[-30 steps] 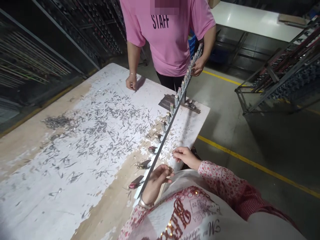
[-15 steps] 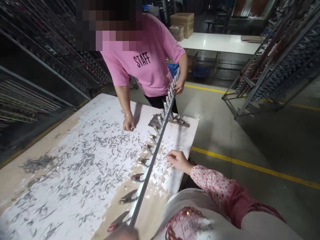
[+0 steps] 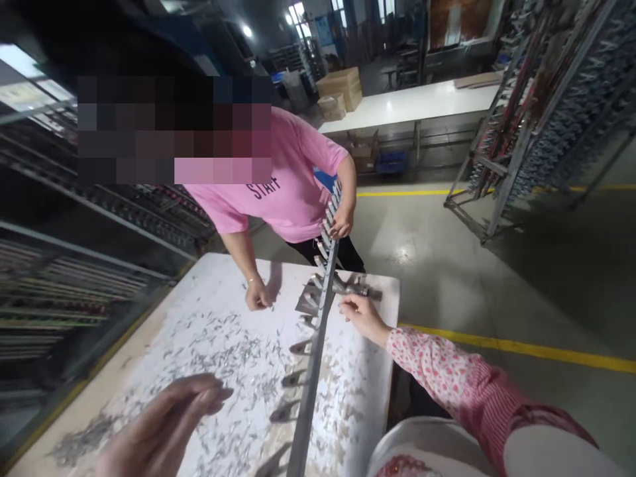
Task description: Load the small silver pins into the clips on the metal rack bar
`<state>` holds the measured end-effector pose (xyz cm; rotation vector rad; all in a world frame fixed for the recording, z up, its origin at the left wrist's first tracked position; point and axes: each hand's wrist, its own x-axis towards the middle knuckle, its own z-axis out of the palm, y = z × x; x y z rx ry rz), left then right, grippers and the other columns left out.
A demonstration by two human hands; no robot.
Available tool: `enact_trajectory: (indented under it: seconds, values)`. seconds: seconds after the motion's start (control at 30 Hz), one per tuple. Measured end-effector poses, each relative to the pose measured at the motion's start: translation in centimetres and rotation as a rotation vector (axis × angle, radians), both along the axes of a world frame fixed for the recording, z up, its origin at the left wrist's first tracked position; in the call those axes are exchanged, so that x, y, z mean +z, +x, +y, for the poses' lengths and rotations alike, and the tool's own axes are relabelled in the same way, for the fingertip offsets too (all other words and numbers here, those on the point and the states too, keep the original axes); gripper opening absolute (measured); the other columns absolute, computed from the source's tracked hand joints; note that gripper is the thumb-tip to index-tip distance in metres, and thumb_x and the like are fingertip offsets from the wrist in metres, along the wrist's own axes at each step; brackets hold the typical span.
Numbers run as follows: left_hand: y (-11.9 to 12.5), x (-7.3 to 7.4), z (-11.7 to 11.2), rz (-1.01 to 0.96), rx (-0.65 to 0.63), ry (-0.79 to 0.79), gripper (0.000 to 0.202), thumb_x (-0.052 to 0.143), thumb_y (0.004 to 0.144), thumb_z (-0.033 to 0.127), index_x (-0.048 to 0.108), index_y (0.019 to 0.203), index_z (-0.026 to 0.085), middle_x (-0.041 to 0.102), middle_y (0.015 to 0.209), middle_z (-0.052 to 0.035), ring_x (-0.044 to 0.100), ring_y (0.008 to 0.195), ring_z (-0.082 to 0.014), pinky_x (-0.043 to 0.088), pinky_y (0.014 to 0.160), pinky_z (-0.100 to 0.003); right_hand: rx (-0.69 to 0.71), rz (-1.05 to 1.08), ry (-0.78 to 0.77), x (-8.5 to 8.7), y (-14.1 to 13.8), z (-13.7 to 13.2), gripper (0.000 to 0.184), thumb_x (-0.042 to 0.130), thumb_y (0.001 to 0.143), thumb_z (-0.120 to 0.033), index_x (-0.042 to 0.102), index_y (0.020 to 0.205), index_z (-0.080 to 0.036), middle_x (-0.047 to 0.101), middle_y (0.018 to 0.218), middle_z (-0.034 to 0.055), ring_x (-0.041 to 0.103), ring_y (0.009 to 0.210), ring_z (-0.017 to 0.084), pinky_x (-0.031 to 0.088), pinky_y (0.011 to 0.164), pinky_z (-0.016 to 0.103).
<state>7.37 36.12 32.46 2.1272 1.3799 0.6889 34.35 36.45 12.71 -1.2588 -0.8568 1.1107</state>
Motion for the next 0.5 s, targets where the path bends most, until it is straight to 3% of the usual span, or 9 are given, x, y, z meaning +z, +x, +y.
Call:
enact_trajectory:
  seconds: [0.1,0.23,0.37,0.5]
  values:
    - [3.3,-1.7,5.4,-0.073,0.018,-0.111,0.033,0.065,0.077,0.047,0.063,0.09,0.017,0.069,0.074,-0.005,0.067,0.06,-0.0186,0.058,0.056,-0.025,-0.002,-0.063,0.019,-0.5,1.6,3.3,0.018,0.055,0.081,-0.032,0.061,0.087,-0.016,0.061,0.073,0.0011,0.054,0.059,0.011,0.044,0.055,0.023]
    - [7.3,-4.4,11.2,-0.143,0.075,-0.176,0.037,0.071,0.071,0.046,0.065,0.085,0.013,0.07,0.075,-0.0069,0.068,0.064,-0.0185,0.058,0.062,-0.026,-0.004,-0.239,0.107,-1.0,2.8,7.2,0.017,0.055,0.083,-0.029,0.061,0.093,-0.017,0.063,0.085,0.0032,0.057,0.073,0.013,0.047,0.07,0.027]
    - [10.3,-6.6,15.3,-0.231,0.055,-0.14,0.037,0.071,0.071,0.047,0.07,0.084,0.012,0.069,0.071,-0.0059,0.065,0.062,-0.0164,0.056,0.061,-0.025,0.004,-0.372,0.168,-1.1,2.8,10.4,0.026,0.056,0.084,-0.028,0.056,0.109,-0.017,0.059,0.102,0.0075,0.056,0.076,0.014,0.047,0.069,0.027]
    - [11.8,-8.7,18.3,-0.299,0.033,-0.151,0.036,0.069,0.074,0.045,0.07,0.087,0.012,0.071,0.079,-0.0071,0.065,0.069,-0.0168,0.056,0.067,-0.026,0.113,-0.529,0.184,-0.7,2.6,12.6,0.03,0.059,0.085,-0.025,0.055,0.114,-0.017,0.06,0.098,0.0067,0.057,0.078,0.015,0.046,0.073,0.027]
